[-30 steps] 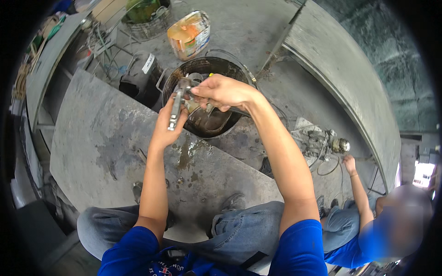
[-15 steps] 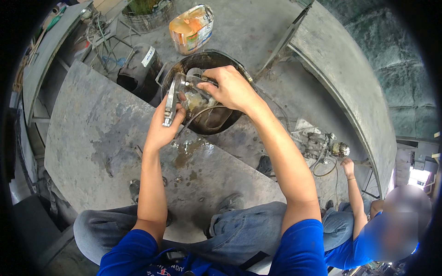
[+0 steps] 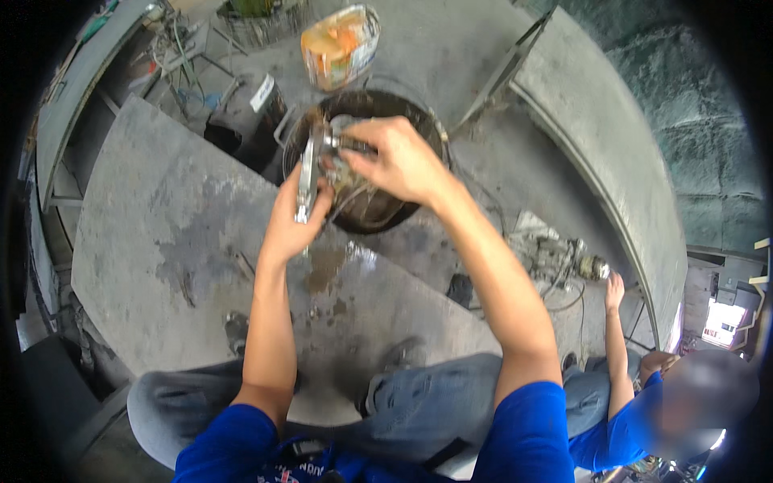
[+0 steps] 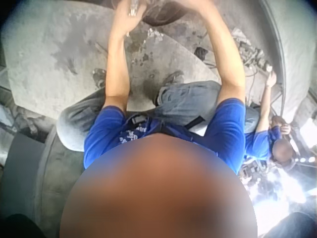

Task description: The person assembles a pneumatic spray gun by attaching a nozzle, tightening a nut with a wrench, and connecting an air hose. They then test the tool by spraying into a bucket and make further adjustments.

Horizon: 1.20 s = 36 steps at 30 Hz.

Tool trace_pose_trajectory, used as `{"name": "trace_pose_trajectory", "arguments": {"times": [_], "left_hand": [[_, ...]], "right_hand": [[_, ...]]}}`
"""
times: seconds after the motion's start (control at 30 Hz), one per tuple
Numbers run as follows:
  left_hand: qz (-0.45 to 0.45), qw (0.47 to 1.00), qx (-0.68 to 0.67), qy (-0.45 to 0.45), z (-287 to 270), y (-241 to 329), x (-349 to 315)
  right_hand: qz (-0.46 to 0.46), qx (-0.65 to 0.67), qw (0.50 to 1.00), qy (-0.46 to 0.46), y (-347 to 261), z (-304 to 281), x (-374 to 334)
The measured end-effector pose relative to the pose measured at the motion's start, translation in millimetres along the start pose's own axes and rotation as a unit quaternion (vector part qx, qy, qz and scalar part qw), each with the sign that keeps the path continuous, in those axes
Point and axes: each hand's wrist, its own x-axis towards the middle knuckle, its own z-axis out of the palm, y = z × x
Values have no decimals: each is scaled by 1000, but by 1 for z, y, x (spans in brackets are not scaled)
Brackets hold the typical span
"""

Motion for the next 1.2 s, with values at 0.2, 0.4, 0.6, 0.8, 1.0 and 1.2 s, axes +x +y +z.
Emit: {"name": "trace_pose_trajectory", "arguments": {"times": [0.2,0.4,0.6,0.8,1.0,1.2], "left_hand": [[-17,999,9,-28,-7,3,5],[4,1000,-7,-17,0,-7,1],[-8,999,-34,-2,15,-2,-7],[46,998,-22,21,18,2,-7],[65,998,-23,3,13,2,-10],[80,995,-59,-6,17,6,-17]], "right_hand": [[0,-84,994,63,-10,5,-3],[35,-106,993,27,-26,-3,-3],[207,79,973,-69,-33,-20,5],[235,8,972,-18,-49,-21,-5],[116,12,992,54,-45,-19,-23],[124,66,990,17,-39,-25,-32]]}}
